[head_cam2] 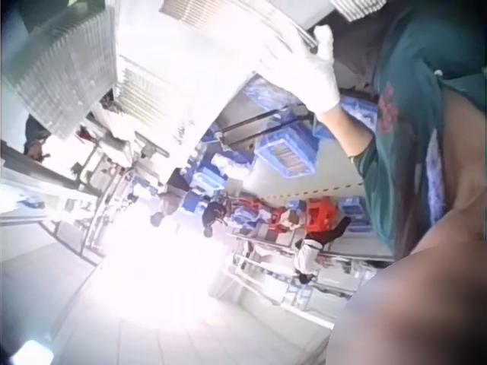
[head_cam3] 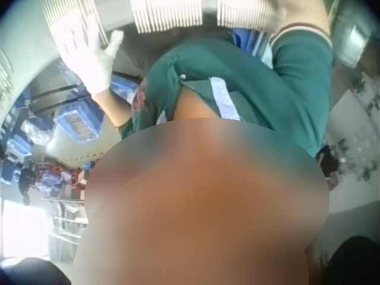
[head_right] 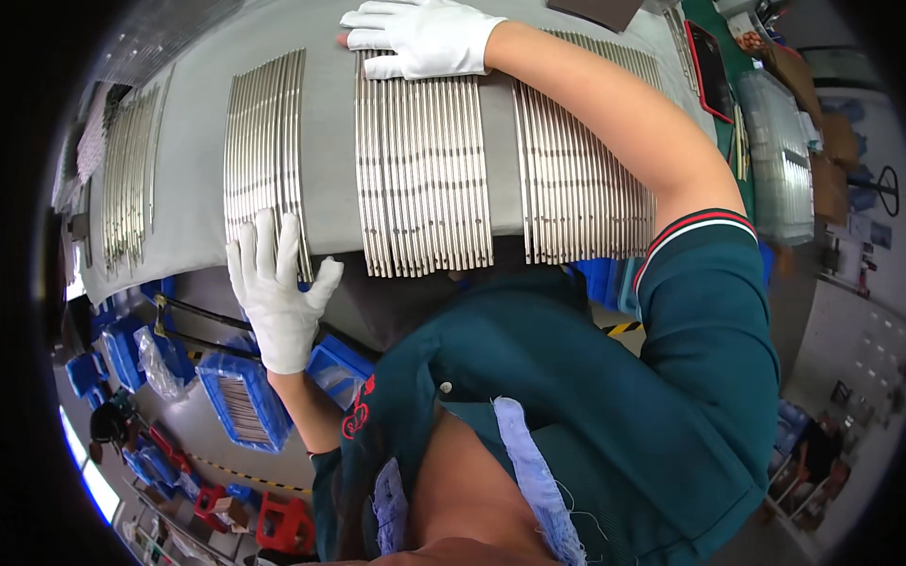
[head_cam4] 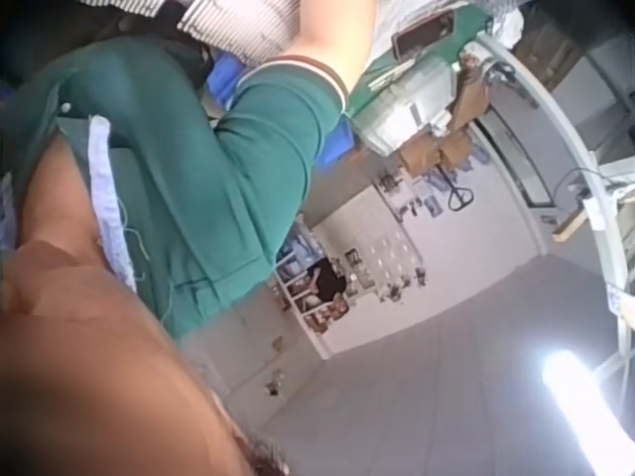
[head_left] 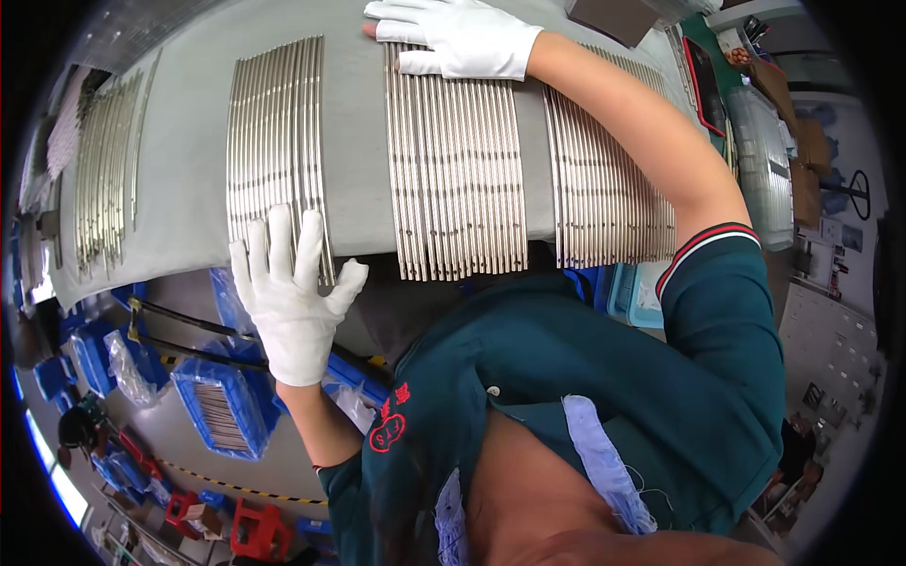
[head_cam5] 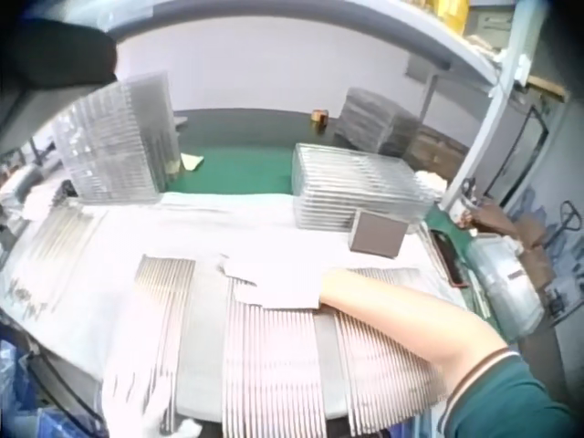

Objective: Organizing, aligning, and bundling thin metal rods on an industrial workbench.

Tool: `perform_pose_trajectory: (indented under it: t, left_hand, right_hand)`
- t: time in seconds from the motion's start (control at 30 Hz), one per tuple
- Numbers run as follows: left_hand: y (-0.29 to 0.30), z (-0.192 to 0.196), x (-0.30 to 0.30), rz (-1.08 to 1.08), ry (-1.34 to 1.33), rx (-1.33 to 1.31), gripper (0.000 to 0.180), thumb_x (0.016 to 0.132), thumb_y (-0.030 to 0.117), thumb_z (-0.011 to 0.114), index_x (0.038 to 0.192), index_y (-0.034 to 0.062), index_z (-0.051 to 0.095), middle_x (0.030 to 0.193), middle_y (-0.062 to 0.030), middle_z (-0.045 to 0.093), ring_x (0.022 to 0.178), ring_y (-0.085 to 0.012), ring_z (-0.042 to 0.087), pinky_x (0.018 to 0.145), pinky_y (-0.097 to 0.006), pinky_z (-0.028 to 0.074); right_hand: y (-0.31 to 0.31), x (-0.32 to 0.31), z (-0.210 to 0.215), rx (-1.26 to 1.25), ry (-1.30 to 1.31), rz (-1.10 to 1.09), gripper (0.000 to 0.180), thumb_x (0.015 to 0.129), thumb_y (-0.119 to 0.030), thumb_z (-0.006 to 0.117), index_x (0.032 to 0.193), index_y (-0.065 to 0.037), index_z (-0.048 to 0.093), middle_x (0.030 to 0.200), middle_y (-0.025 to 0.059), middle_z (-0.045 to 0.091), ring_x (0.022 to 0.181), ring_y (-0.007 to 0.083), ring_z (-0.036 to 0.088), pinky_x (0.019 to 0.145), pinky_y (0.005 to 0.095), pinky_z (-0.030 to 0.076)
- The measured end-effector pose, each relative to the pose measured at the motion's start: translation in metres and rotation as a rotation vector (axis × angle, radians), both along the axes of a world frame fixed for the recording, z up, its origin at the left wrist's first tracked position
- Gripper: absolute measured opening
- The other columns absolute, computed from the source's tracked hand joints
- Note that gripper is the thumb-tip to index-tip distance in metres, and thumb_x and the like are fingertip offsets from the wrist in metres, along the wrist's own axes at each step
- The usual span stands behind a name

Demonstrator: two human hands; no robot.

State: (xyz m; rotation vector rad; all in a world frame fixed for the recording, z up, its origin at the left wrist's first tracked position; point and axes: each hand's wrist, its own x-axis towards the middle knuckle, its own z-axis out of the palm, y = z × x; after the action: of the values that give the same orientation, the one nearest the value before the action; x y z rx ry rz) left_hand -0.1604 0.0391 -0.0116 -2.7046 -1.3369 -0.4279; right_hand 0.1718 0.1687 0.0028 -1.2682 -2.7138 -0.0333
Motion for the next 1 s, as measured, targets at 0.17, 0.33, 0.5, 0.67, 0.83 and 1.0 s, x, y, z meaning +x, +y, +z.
perform_pose_trajectory:
  t: [0.17,0.33,0.5,0.67,0.83,1.0]
  left_hand:
    - [0.002,0.0,0.002,-0.016,0.011,-0.026,0.075,0.081,0.042,0.079,0.146,0.0119,0.053,0.147,-0.0178,0.053,0.135,-0.0397,0.048,0.116,-0.056,0.034]
    - [0.003,0.002,0.001,-0.024,-0.003,0.006,0.074,0.08,0.043,0.079,0.142,0.0115,0.055,0.144,-0.0169,0.054,0.133,-0.0394,0.049,0.115,-0.056,0.034]
    - [0.003,0.0,0.006,-0.014,-0.02,0.025,0.08,0.068,0.034,0.085,0.14,0.0114,0.056,0.141,-0.0155,0.056,0.13,-0.0391,0.05,0.115,-0.056,0.035]
    - [0.004,-0.001,0.003,-0.02,-0.009,-0.023,0.094,0.054,0.026,0.086,0.142,0.0106,0.054,0.143,-0.0159,0.054,0.132,-0.0388,0.048,0.117,-0.056,0.033]
    - [0.004,-0.001,0.002,-0.02,0.013,-0.013,0.091,0.061,0.032,0.083,0.144,0.0102,0.053,0.145,-0.0166,0.053,0.134,-0.039,0.047,0.118,-0.055,0.032]
    - [0.006,-0.004,-0.003,-0.041,0.027,0.031,0.086,0.072,0.047,0.075,0.146,0.0087,0.052,0.146,-0.0179,0.052,0.134,-0.0398,0.046,0.119,-0.056,0.03]
  right_hand:
    - [0.013,0.017,-0.001,-0.064,0.089,0.04,0.057,0.099,-0.042,0.053,0.14,-0.003,0.058,0.141,0.0236,0.057,0.127,0.0385,0.056,0.109,0.0452,0.043]
    - [0.041,-0.032,-0.038,0.124,0.054,-0.054,0.066,0.103,-0.058,0.041,0.15,-0.013,0.049,0.158,0.0081,0.044,0.146,0.0244,0.04,0.123,0.0456,0.026]
    - [0.054,-0.079,-0.02,0.019,0.544,-0.01,0.066,0.105,-0.053,0.045,0.148,-0.004,0.049,0.154,0.0169,0.049,0.142,0.035,0.045,0.119,0.0433,0.034]
    - [0.04,-0.081,-0.012,0.192,0.81,0.019,0.072,0.102,-0.058,0.049,0.146,-0.001,0.049,0.151,0.023,0.05,0.137,0.0397,0.049,0.117,0.0446,0.038]
    - [-0.042,0.001,0.005,0.012,0.123,-0.428,0.07,0.102,-0.053,0.046,0.144,0.003,0.048,0.154,0.0231,0.044,0.144,0.0364,0.041,0.122,0.0457,0.027]
    - [-0.126,0.011,-0.006,-0.065,-0.003,-0.323,0.073,0.097,-0.051,0.052,0.143,0.007,0.049,0.155,0.0283,0.039,0.149,0.0395,0.033,0.125,0.0508,0.019]
